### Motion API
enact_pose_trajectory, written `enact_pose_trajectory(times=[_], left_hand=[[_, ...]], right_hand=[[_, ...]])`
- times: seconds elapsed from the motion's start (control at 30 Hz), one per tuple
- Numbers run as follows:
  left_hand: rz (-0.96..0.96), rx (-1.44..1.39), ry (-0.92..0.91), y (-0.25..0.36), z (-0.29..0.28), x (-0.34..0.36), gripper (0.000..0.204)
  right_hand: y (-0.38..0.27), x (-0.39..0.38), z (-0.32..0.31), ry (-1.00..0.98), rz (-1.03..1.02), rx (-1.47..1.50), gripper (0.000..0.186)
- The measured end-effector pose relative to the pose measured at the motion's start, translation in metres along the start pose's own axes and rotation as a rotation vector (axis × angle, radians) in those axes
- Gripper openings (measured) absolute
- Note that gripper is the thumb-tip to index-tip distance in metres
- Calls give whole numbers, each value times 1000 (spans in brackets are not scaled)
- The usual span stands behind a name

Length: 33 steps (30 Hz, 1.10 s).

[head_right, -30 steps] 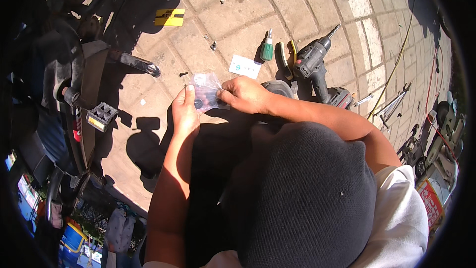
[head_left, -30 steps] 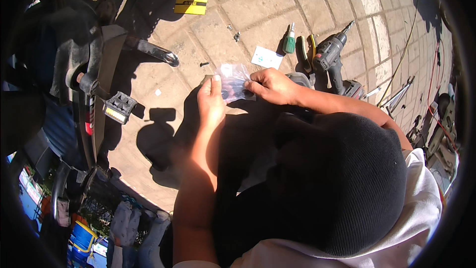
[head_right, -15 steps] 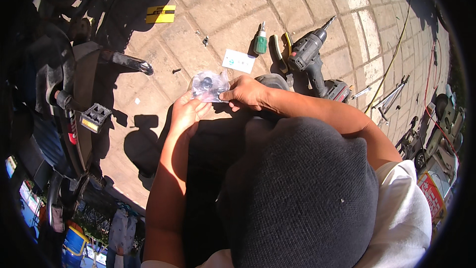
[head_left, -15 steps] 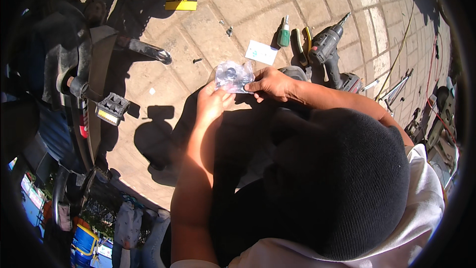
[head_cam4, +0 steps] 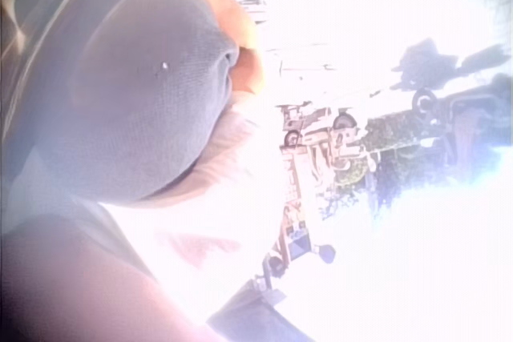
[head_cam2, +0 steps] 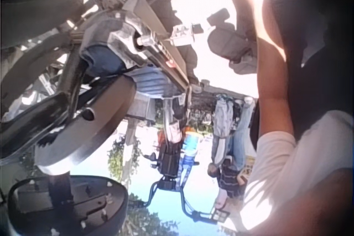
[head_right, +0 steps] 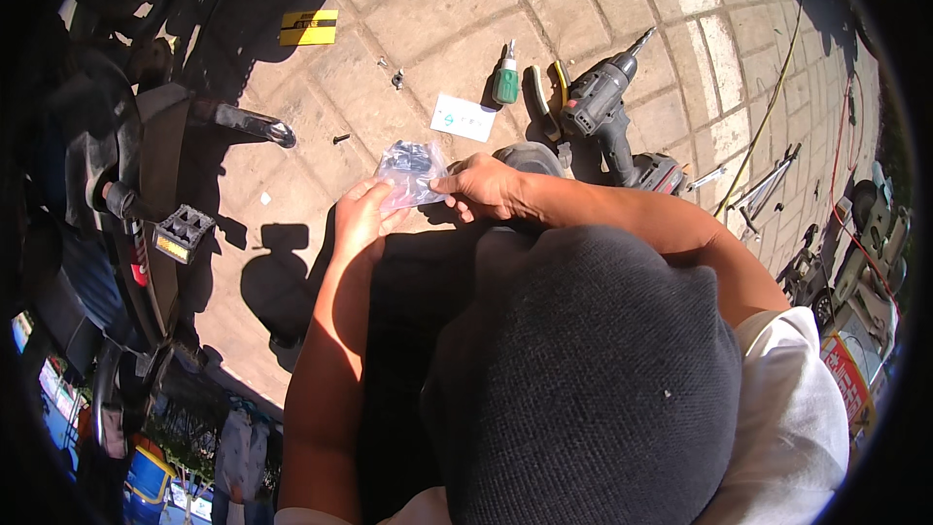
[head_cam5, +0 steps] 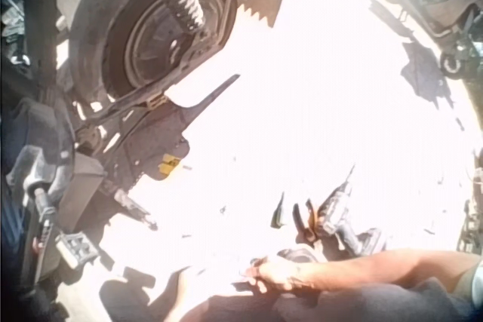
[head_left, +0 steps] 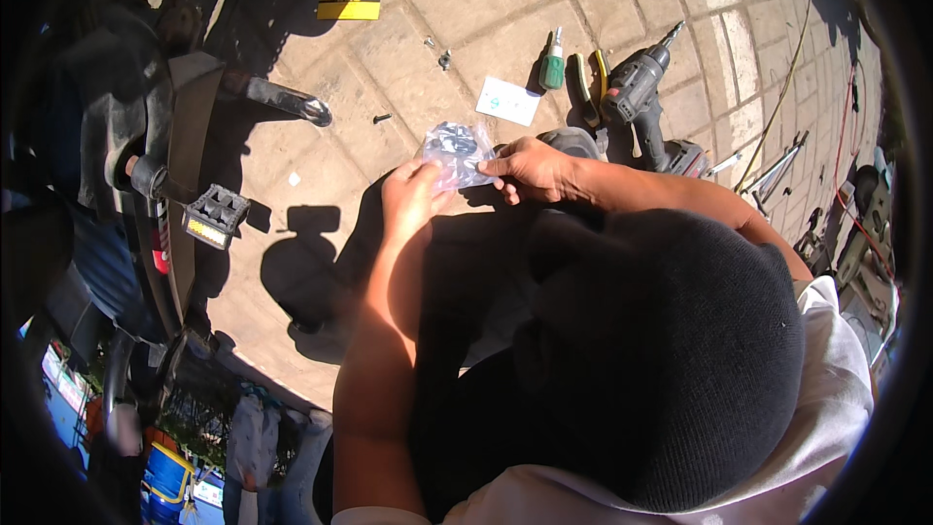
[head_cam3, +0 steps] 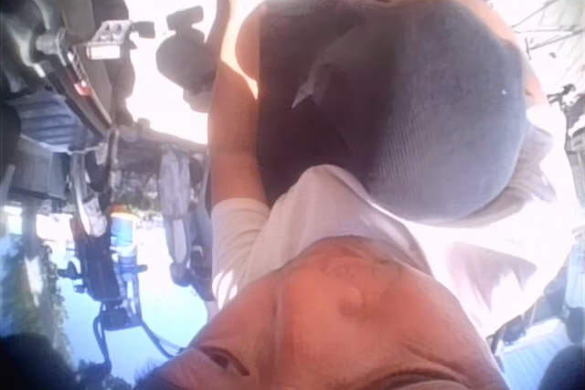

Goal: The person uses a screwdriver to remove and then reinstall screws on a motorcycle seat. They handle small hardware parts and tighten the fasteners to secure the seat.

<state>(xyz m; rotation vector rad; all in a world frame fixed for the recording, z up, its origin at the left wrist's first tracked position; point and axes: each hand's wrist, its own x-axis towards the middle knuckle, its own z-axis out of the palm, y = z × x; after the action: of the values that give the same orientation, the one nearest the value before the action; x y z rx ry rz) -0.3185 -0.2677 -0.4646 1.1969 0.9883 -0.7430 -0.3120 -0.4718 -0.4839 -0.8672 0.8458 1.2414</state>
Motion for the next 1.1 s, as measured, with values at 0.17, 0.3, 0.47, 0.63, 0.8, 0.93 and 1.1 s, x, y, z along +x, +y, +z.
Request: enact_pose_trajectory(times=[0.17,0.3,0.47,0.63,0.8,0.93,1.1], left_hand=[[-52,226,-38,9,1,-2,26],[-14,437,6,8,14,-13,28],[-179,280,-79,12,18,-26,26],[-156,52,-297,-22,-25,1,26],[42,871,-448,-23,-36,-4,18],[547,1050,56,-7,-30,3,19],[982,1127,49,9,6,11,28]], right_hand=[[-9,-17,7,-101,62,106,22],[-7,-20,3,-72,49,54,21],[1,-17,0,-15,45,-24,20],[-7,-33,13,-21,-54,-552,34],[-3,-33,9,-80,-369,-1272,40],[-26,-17,16,208,-913,-1486,27],[-38,25,11,217,-1094,-1639,18]])
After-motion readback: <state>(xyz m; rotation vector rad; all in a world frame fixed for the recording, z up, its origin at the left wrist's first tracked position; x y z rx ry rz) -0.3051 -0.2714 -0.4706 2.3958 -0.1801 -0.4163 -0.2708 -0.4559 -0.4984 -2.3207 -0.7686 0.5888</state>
